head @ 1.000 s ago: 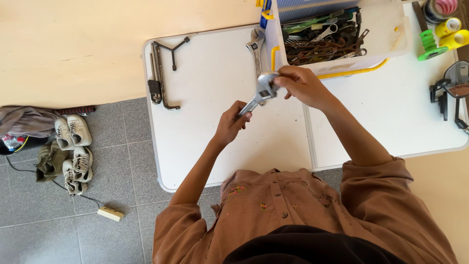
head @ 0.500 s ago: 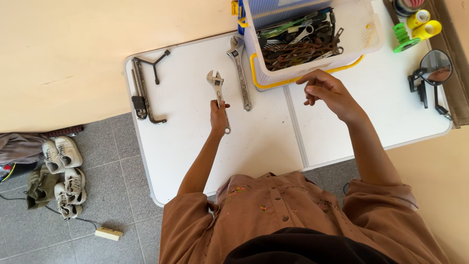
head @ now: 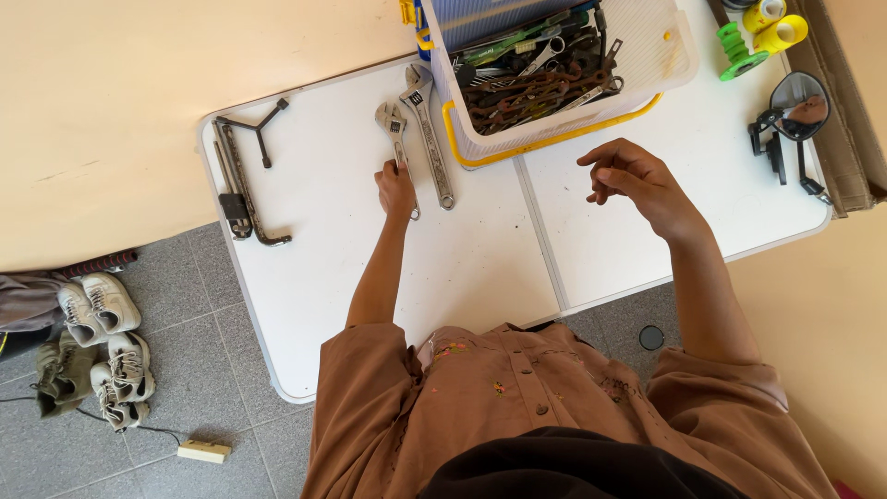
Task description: The person opens the lid of a plastic toolbox on a folding table and removes items one at a time, placing a round mirror, a file, tape rolls, hex keys and wrenches onto the table surface beside the box.
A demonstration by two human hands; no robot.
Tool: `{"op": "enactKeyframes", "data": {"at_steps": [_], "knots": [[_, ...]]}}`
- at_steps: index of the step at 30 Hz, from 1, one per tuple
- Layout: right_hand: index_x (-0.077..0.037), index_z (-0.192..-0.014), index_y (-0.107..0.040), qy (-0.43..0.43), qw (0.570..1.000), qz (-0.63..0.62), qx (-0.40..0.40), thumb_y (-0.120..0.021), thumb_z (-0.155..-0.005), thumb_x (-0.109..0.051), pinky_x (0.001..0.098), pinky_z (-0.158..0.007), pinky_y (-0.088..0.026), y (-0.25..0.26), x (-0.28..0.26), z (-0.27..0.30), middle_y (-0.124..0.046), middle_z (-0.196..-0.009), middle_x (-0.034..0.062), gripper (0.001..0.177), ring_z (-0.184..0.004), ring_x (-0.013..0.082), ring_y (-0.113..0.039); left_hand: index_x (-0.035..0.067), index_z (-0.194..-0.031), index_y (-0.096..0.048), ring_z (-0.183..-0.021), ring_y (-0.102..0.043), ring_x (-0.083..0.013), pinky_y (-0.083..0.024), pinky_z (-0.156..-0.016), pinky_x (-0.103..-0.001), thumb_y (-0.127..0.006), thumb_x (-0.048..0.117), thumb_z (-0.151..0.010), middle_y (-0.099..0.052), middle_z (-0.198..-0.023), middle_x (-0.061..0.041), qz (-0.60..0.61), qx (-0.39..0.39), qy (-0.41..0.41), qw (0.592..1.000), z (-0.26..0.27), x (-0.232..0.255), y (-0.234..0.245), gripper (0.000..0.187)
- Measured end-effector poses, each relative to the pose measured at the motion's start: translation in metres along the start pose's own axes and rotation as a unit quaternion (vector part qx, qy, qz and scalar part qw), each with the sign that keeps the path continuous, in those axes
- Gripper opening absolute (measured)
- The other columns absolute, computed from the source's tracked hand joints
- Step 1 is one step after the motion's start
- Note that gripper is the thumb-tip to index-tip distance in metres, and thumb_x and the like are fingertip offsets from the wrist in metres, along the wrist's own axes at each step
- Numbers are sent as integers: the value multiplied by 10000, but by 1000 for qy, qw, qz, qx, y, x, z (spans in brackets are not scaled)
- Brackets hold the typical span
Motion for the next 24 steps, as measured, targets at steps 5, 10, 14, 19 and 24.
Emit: {"op": "enactKeyframes", "data": {"at_steps": [5,10,14,19,24], "knots": [[-4,-1267,-616,-2,1000,-14,-3,-554,-1054,-139,366,-898,-582,4,6,2,-594,-935,23,260,-857,128,-602,120,-1251,-672,-985,-679,-298,-527,-857,-438,-582,407,-995,-651,-1155,-131,-16,-23,18,999,-6,2,-5,395],[-6,-1260,-624,2,1000,-1,0,-547,-1057,-148,379,-896,-587,5,10,0,-611,-928,27,260,-858,134,-617,79,-1243,-662,-958,-686,-268,-538,-838,-411,-689,369,-955,-710,-1066,-114,25,-15,-29,999,1,9,-6,409],[-10,-1260,-625,2,1000,2,-1,-548,-1055,-155,385,-901,-591,4,10,0,-616,-917,25,262,-861,133,-621,92,-1335,-601,-944,-685,-257,-540,-812,-408,-721,341,-945,-722,-1066,-89,8,-23,-85,996,7,21,-4,478],[-7,-1258,-625,-7,1000,-4,1,-552,-1051,-153,389,-908,-590,4,13,2,-608,-917,24,264,-857,135,-623,179,-1454,-542,-877,-683,-236,-549,-768,-402,-713,325,-923,-706,-1039,-67,-14,-54,-66,996,13,18,-2,577],[-4,-1253,-625,-9,1000,-10,7,-557,-1048,-151,395,-919,-590,7,12,5,-603,-924,23,262,-860,135,-623,158,-1440,-551,-897,-685,-250,-546,-777,-400,-737,311,-925,-711,-1023,-74,-63,-34,-111,991,12,27,-3,568]]}}
Point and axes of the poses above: each hand's wrist, its own z-axis away from the middle knuckle, its own y-axis out of the back of the hand, x = y × z, the point moved 10 cm from there along -z, towards the middle knuckle
